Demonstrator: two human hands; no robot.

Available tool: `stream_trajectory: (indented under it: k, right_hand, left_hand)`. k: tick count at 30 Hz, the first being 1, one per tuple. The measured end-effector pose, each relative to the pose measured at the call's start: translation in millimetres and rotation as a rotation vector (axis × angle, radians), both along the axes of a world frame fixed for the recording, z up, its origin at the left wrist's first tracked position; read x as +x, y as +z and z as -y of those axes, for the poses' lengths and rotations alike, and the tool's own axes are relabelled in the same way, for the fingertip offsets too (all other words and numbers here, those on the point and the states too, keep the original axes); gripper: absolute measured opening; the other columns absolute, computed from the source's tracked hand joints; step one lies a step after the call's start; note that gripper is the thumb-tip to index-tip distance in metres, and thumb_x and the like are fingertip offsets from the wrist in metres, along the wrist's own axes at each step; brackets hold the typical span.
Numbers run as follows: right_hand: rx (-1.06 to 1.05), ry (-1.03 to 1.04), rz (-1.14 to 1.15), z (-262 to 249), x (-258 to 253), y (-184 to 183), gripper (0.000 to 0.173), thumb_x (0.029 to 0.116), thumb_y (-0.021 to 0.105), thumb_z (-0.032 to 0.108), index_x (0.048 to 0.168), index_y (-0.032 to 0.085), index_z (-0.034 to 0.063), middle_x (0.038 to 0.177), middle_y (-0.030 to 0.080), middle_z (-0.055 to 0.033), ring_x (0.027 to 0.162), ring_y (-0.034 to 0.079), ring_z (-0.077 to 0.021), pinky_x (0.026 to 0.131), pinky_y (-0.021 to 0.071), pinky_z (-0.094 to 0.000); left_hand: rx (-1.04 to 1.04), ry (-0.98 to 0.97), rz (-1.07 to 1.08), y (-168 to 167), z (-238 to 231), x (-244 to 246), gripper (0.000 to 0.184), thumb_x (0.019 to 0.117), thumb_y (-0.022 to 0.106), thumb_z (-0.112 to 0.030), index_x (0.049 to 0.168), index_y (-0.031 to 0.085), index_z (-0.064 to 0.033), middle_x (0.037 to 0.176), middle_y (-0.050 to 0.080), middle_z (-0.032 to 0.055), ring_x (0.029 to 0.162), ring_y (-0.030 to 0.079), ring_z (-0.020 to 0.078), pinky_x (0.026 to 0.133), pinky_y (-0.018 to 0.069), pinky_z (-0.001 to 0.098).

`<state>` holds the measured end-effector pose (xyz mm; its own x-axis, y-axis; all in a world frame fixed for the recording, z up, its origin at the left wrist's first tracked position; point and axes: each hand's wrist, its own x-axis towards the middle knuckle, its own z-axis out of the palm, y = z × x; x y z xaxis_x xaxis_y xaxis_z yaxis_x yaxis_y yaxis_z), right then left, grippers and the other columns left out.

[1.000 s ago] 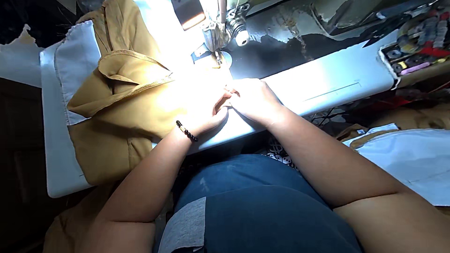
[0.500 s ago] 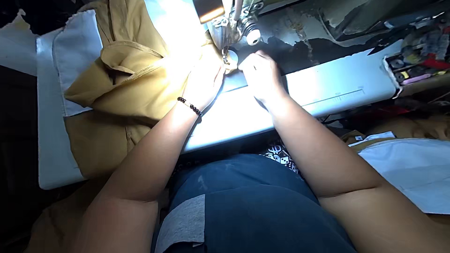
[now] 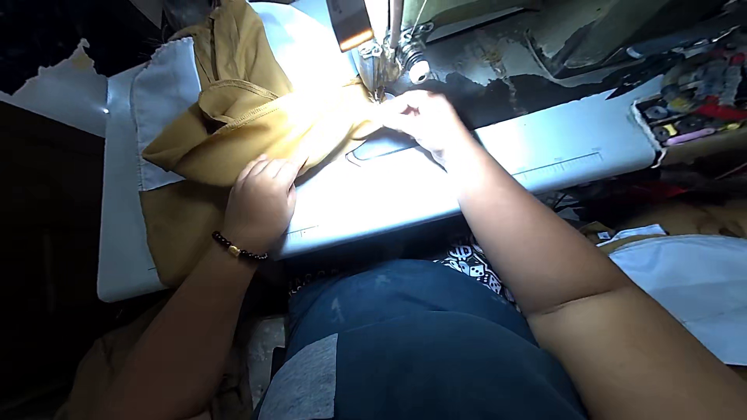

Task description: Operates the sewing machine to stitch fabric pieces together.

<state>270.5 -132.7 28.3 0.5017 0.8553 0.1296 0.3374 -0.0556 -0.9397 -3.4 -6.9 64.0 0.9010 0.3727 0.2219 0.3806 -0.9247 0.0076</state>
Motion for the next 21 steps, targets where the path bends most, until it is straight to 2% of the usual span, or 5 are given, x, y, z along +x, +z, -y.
stream_trajectory:
  k: [3, 8, 12, 16, 21]
  right_hand:
    - [-0.18, 0.041, -0.351, 2.3, -12.6, 23.2, 0.024, 0.107, 0.055, 0.023, 0.121, 0.053, 0.0038, 0.088, 0.067, -0.0081, 0.058, 0.066, -0.0115, 0.05, 0.0559, -0.0249]
    - [-0.107, -0.008, -0.693, 69.4, -80.2, 12.8, 0.043, 0.1038, 0.056, 0.011, 0.141, 0.036, 0.0129, 0.078, 0.065, -0.0068, 0.051, 0.063, -0.0128, 0.049, 0.0572, -0.0268]
    - [-0.054, 0.08, -0.619, 89.8, -90.8, 6.7, 0.026, 0.1022, 0.054, 0.004, 0.128, 0.056, 0.0074, 0.104, 0.067, -0.0063, 0.065, 0.066, -0.0104, 0.062, 0.0607, -0.0265]
    - [-0.014, 0.01, -0.822, 91.7, -80.9, 4.1, 0.016, 0.1019, 0.052, 0.0, 0.115, 0.06, 0.0054, 0.08, 0.067, -0.0052, 0.058, 0.063, -0.0079, 0.054, 0.0553, -0.0215]
    - [-0.024, 0.025, 0.143, 75.0, -60.5, -1.7, 0.037, 0.0847, 0.064, -0.002, 0.122, 0.065, 0.0013, 0.108, 0.07, -0.0097, 0.08, 0.065, -0.0123, 0.072, 0.0551, -0.0295]
  left_hand:
    - [0.003, -0.014, 0.0, 28.5, -3.6, 8.6, 0.036, 0.0944, 0.052, 0.008, 0.123, 0.071, -0.0031, 0.102, 0.072, 0.0214, 0.1, 0.071, 0.0391, 0.099, 0.0505, 0.0562]
    - [-0.073, 0.251, -0.198, 69.9, 21.7, 39.3, 0.036, 0.0977, 0.055, -0.006, 0.131, 0.067, -0.0051, 0.116, 0.069, 0.0253, 0.11, 0.067, 0.0463, 0.088, 0.0513, 0.0675]
    - [-0.276, -0.187, 0.065, 36.8, 53.4, 105.4, 0.03, 0.0978, 0.055, -0.01, 0.123, 0.071, -0.0037, 0.107, 0.073, 0.0177, 0.097, 0.071, 0.033, 0.085, 0.0548, 0.053]
    - [-0.557, -0.057, 0.08, -27.0, 32.7, 139.3, 0.027, 0.098, 0.064, -0.031, 0.105, 0.068, -0.0046, 0.09, 0.068, 0.0106, 0.088, 0.066, 0.0256, 0.083, 0.0518, 0.0487]
    - [-0.653, -0.087, 0.175, -49.0, 38.3, 122.8, 0.022, 0.1023, 0.061, -0.026, 0.103, 0.072, -0.0071, 0.095, 0.07, 0.0073, 0.09, 0.066, 0.0174, 0.084, 0.0521, 0.0407]
